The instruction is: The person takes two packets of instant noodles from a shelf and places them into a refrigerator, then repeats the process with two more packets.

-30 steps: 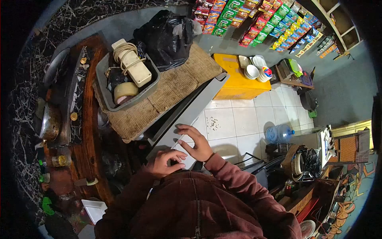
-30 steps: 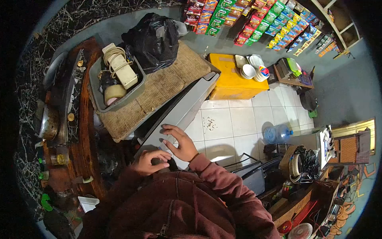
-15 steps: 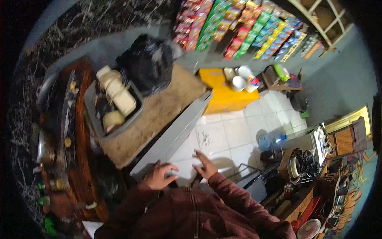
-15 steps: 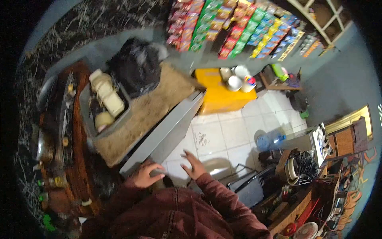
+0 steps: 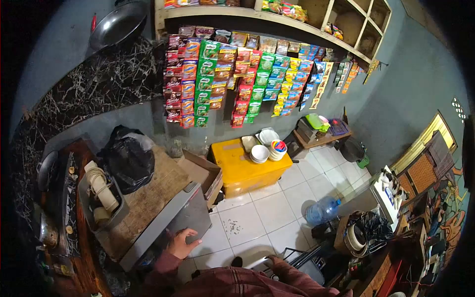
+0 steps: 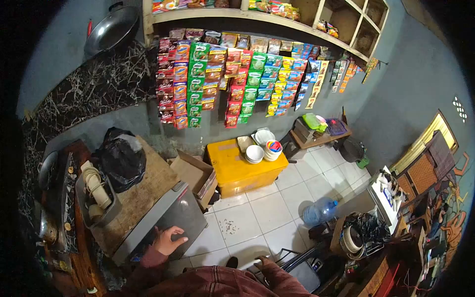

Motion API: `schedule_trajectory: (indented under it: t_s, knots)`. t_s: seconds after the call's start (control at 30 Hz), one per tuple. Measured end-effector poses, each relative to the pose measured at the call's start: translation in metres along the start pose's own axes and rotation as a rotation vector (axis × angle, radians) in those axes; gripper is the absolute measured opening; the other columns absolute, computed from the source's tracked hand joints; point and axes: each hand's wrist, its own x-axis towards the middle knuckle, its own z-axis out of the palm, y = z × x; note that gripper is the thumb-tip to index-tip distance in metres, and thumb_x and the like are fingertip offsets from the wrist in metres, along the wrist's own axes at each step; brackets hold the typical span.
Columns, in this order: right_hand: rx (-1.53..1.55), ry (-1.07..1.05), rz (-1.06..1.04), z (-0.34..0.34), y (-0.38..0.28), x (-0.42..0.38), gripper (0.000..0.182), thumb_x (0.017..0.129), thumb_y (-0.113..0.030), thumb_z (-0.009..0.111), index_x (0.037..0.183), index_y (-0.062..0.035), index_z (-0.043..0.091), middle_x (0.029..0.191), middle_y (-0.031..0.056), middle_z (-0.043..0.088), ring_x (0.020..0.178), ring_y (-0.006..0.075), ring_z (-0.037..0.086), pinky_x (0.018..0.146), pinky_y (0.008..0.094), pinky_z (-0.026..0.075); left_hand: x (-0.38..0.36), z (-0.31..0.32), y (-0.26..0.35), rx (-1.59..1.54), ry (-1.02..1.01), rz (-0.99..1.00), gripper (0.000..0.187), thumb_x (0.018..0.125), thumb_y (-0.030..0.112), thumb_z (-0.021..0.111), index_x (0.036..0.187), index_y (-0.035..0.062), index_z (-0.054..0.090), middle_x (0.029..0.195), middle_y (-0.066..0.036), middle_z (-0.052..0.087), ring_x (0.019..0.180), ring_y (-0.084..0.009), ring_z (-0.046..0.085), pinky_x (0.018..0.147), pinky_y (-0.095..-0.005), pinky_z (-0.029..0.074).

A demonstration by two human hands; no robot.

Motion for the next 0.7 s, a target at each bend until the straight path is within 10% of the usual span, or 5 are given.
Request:
schedule_trajectory:
  t_s: [0.13, 0.7]
  knots:
    - [0.116, 0.197, -0.228, -0.034, -0.025, 0.040, 0.045, 0.089, -0.037, 0.066, 0.124, -0.0098, 0.059, 0.130, 0.0177, 0.056, 0.123, 0.0346, 0.052, 0.105, 0.0411, 0.041, 0.026, 0.022, 0.023, 0.104, 0.022, 0.118, 0.037, 0.083, 0.039, 0.073, 0.110, 0.0145, 0.062, 0.109, -0.001, 0.068, 0.110, -0.0212, 0.062, 0.111, -0.0681, 0.002]
    - [0.612, 0.238, -0.538, -0.148, -0.251, 0.108, 0.038, 0.093, -0.020, 0.065, 0.128, -0.0110, 0.056, 0.135, 0.0078, 0.055, 0.126, 0.0231, 0.051, 0.103, 0.0388, 0.042, 0.106, 0.015, 0.022, -0.131, -0.039, 0.298, 0.034, 0.085, 0.035, 0.072, 0.108, 0.0120, 0.063, 0.110, -0.005, 0.067, 0.111, -0.0227, 0.060, 0.111, -0.0521, 0.019]
